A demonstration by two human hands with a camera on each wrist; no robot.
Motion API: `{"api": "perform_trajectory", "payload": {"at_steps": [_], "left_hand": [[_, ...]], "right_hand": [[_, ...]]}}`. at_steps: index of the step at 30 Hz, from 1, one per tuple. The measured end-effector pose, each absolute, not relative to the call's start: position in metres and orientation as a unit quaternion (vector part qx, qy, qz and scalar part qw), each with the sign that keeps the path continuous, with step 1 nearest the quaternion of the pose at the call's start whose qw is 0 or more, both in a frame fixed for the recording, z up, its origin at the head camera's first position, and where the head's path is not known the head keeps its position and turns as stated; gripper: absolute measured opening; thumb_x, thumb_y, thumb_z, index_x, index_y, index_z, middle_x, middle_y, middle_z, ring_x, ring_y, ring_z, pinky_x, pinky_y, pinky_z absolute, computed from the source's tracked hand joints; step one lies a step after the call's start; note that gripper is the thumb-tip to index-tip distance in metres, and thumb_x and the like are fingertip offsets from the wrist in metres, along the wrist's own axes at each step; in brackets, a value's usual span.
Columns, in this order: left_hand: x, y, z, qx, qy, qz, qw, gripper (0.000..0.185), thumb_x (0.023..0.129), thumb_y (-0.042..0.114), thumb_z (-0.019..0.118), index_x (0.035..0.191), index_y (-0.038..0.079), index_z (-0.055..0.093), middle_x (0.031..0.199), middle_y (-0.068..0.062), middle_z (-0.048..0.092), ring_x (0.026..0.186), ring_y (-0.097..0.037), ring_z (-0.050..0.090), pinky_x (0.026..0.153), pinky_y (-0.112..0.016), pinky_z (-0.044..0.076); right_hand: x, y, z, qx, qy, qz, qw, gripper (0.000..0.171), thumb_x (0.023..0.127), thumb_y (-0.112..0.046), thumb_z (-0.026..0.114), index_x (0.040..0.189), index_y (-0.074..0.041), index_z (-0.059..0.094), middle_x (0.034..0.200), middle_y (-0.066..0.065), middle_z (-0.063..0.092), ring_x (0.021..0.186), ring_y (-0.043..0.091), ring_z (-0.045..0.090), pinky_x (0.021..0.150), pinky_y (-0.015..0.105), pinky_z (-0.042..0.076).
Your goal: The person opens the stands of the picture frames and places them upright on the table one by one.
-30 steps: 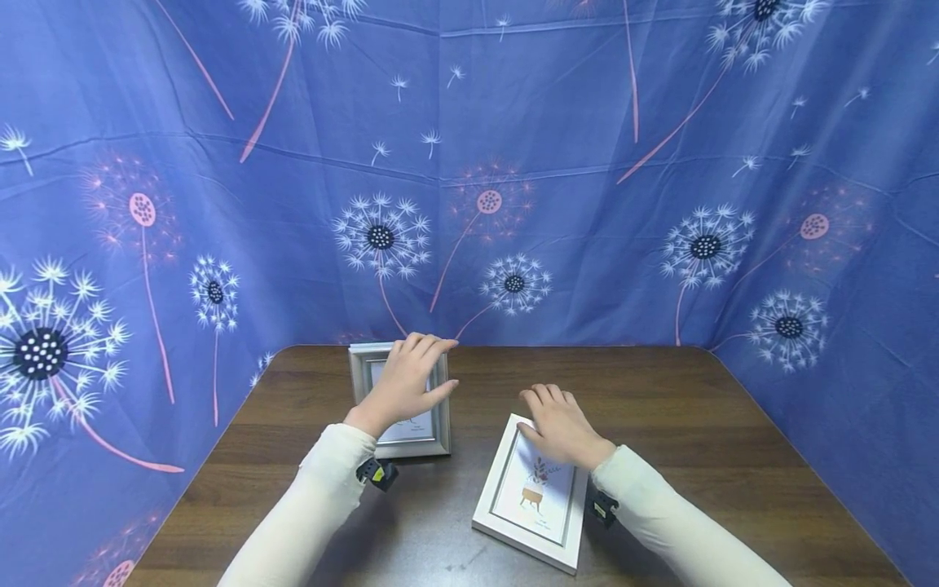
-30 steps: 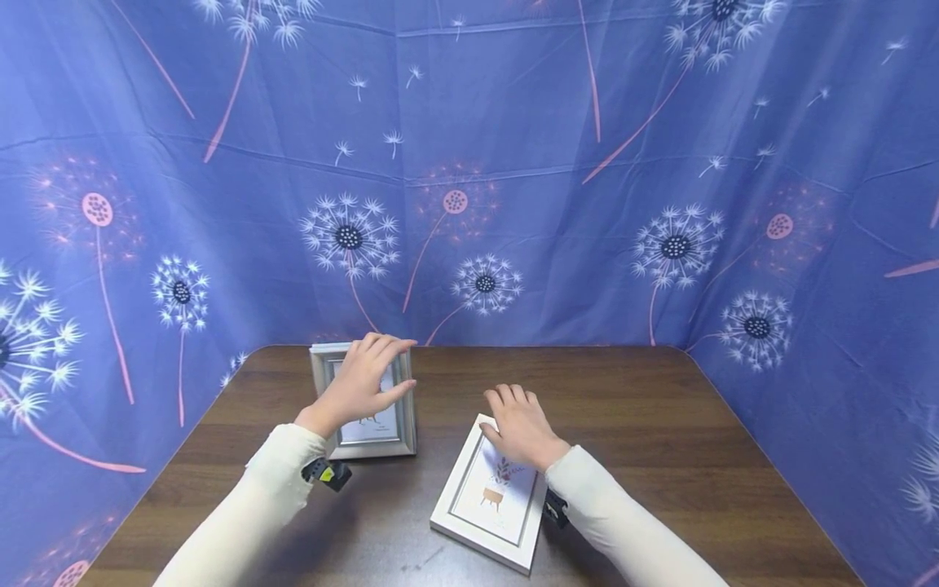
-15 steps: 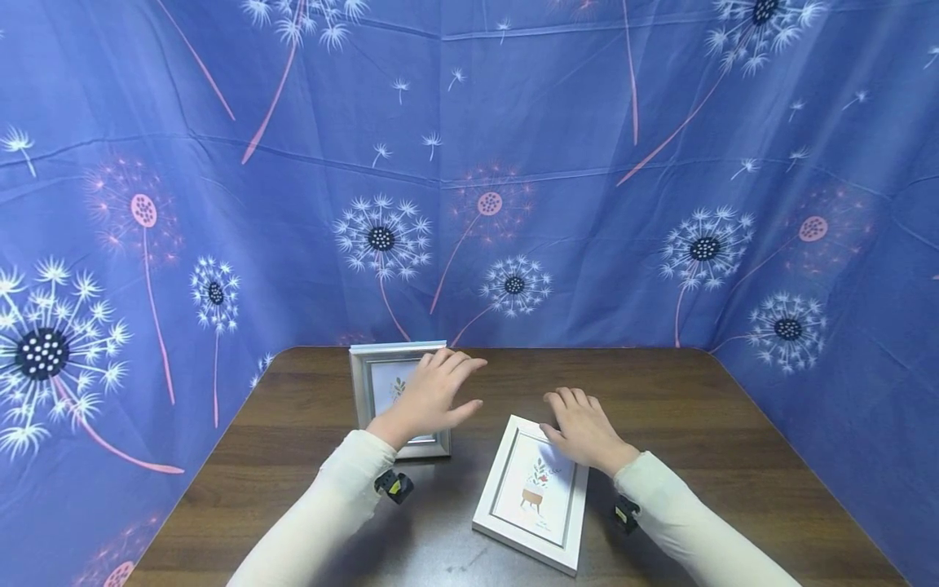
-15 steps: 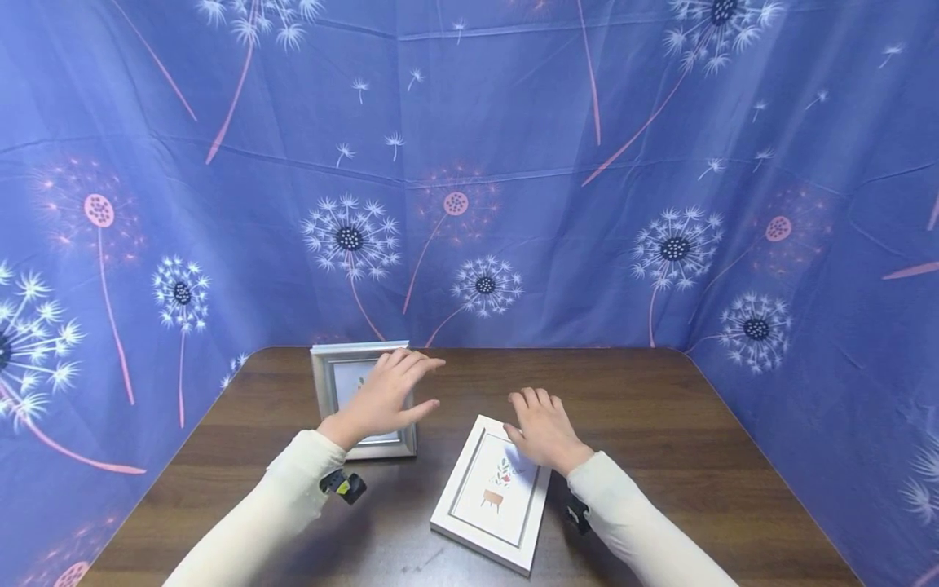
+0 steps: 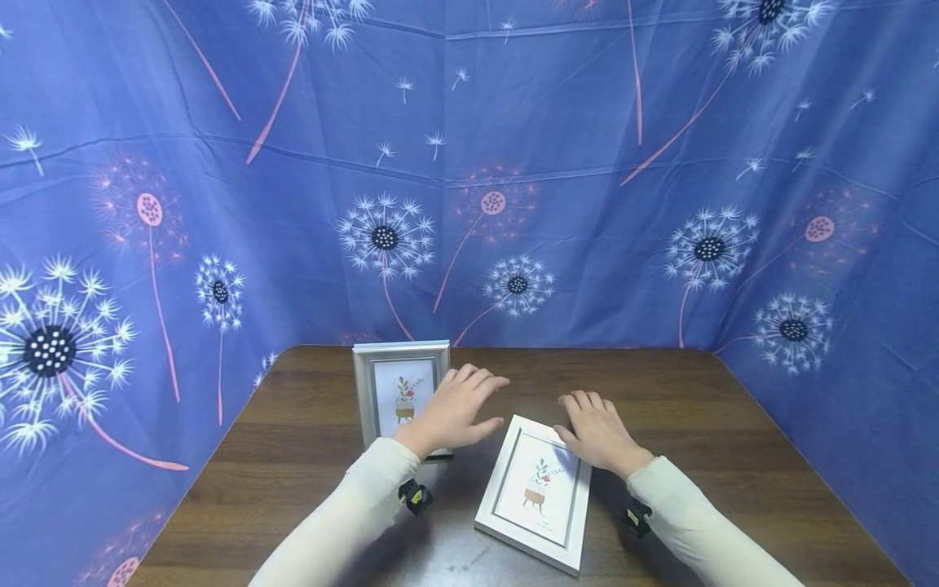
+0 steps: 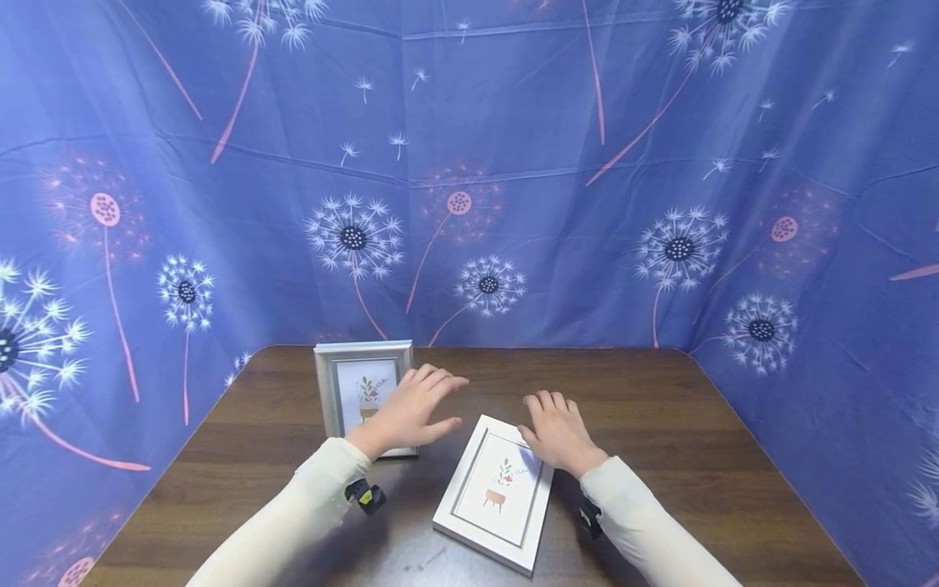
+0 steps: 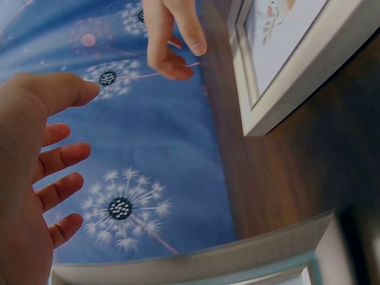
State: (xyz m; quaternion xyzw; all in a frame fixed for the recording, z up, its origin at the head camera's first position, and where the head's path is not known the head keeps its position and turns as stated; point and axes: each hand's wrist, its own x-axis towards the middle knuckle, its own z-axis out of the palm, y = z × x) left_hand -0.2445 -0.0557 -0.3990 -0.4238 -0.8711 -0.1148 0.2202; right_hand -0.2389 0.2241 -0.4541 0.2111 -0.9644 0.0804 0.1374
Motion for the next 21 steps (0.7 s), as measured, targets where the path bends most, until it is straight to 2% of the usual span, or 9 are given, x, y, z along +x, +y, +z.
{"api": "perform_trajectory", "payload": {"at_steps": [9,21], "left_hand": [[-0.246,-0.042,-0.41,-0.416,-0.885,-0.1,0.183,0.056,0.09,0.037,0.069,0.138,0.011,0.055,0.124,-0.001,0.06,0.111,-0.02,0.05,0.089,-0.039,0.04],[-0.251,-0.028,-0.425,-0.407,-0.898,-0.083,0.143,0.056,0.09,0.038,0.069,0.138,0.013,0.055,0.127,-0.001,0.058,0.115,-0.02,0.049,0.091,-0.038,0.04]], "right_hand": [[-0.243,0.232,-0.464,0.203,-0.964,0.084,0.152,0.042,0.092,-0.027,0.066,0.123,-0.001,0.056,0.121,0.019,0.057,0.117,0.042,0.05,0.094,0.06,0.038],[-0.246,0.242,-0.461,0.183,-0.97,0.085,0.135,0.04,0.094,-0.026,0.064,0.124,0.0,0.055,0.12,0.021,0.056,0.115,0.043,0.05,0.092,0.062,0.039]]}}
